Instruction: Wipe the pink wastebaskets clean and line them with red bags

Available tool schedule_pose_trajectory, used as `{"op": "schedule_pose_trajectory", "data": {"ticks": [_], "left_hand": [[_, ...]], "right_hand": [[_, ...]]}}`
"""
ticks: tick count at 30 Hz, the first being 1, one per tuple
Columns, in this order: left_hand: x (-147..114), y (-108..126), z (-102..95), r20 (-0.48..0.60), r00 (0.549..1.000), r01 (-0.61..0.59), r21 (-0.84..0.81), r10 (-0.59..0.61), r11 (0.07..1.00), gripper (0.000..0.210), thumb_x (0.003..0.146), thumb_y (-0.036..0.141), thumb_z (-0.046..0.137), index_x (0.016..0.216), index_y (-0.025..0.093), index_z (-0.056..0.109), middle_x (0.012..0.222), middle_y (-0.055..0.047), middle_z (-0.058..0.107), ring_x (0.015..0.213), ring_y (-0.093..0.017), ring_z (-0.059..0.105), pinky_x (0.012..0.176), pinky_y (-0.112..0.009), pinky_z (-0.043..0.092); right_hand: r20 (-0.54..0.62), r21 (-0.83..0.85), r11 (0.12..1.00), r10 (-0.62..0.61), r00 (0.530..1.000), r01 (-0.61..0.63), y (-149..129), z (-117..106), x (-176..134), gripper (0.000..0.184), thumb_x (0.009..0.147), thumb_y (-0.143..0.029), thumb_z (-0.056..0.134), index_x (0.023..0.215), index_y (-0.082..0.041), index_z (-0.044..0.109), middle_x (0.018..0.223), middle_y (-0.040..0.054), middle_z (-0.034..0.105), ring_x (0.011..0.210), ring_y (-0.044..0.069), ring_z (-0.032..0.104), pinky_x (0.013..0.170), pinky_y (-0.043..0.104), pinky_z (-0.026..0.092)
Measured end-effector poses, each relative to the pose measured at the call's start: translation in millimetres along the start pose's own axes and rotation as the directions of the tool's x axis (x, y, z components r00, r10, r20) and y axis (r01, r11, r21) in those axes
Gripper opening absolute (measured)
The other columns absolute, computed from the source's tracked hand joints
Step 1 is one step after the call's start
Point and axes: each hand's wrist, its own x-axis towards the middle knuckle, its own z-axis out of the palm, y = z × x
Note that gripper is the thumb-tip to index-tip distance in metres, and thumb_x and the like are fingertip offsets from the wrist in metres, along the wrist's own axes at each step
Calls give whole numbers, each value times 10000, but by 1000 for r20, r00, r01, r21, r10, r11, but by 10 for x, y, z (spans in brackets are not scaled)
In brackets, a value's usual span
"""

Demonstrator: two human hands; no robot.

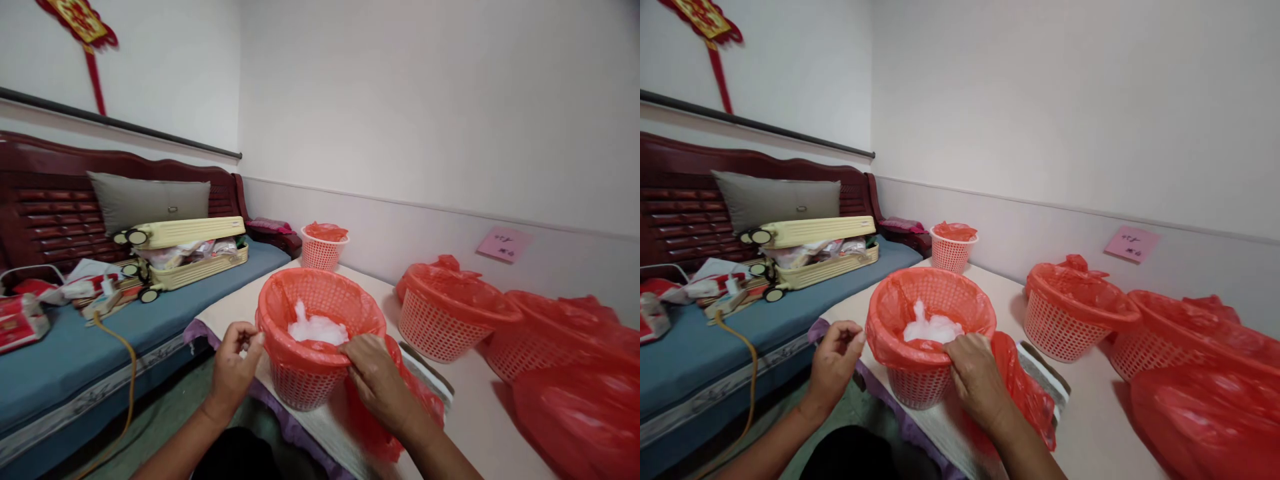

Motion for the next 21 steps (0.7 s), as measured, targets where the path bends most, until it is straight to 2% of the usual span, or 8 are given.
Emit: {"op": "schedule_pose_trajectory", "data": {"ticks": [2,5,7,10,13,15,18,21], "left_hand": [[-70,23,14,146,987,-78,55,69,995,145,730,298,695,843,241,623,785,3,629,726,-166,563,707,-280,449],[-115,-4,51,371,909,-255,134,190,958,78,804,256,618,873,240,650,874,-33,655,807,-194,599,743,-309,471],[-134,-5,47,434,861,-374,182,267,909,112,852,218,547,922,243,630,912,-42,647,839,-195,603,737,-308,477],[-213,126,-1,478,795,-529,245,374,813,117,860,158,526,892,251,589,809,-21,627,736,-175,590,662,-295,465],[-327,392,-12,533,656,-716,215,534,664,199,822,98,563,917,273,547,729,-6,591,684,-178,561,625,-308,449],[-358,549,55,564,556,-813,217,610,540,335,804,119,609,1082,288,527,860,-44,643,813,-213,596,728,-355,478],[-275,605,246,658,451,-891,290,603,350,517,813,260,654,1286,243,445,1119,-118,648,1055,-273,584,918,-429,447],[-108,469,412,769,386,-922,319,509,218,329,874,322,567,1177,202,524,980,-94,689,879,-250,632,769,-386,479]], "right_hand": [[4,14,1000,4,1000,-4,-8,-14,-12,161,944,-180,395,918,-199,552,834,33,576,802,197,475,754,359,346],[-6,20,1000,14,1000,-13,-32,-46,-29,165,943,-180,394,937,-201,557,857,37,580,821,200,475,762,359,351],[-16,21,1000,16,1000,-15,-51,-59,-38,169,947,-187,391,952,-204,559,873,38,582,836,202,477,777,365,354],[-28,21,1000,8,1000,-8,-64,-46,-49,180,944,-175,391,1014,-205,555,909,45,590,857,205,475,811,385,355],[-33,0,1000,13,999,-13,-54,-5,-63,188,933,-157,399,1034,-198,551,920,45,586,873,206,467,825,393,352],[-29,-24,999,31,999,-31,-48,20,-72,178,929,-159,414,1028,-195,557,920,42,578,884,204,461,830,388,354],[-24,-52,997,54,998,-55,-64,33,-79,178,915,-142,436,1023,-187,569,914,46,572,888,205,460,833,386,370],[-25,-51,998,44,999,-45,-104,18,-79,189,917,-146,437,1044,-183,572,921,51,579,900,208,470,854,400,391]]}}
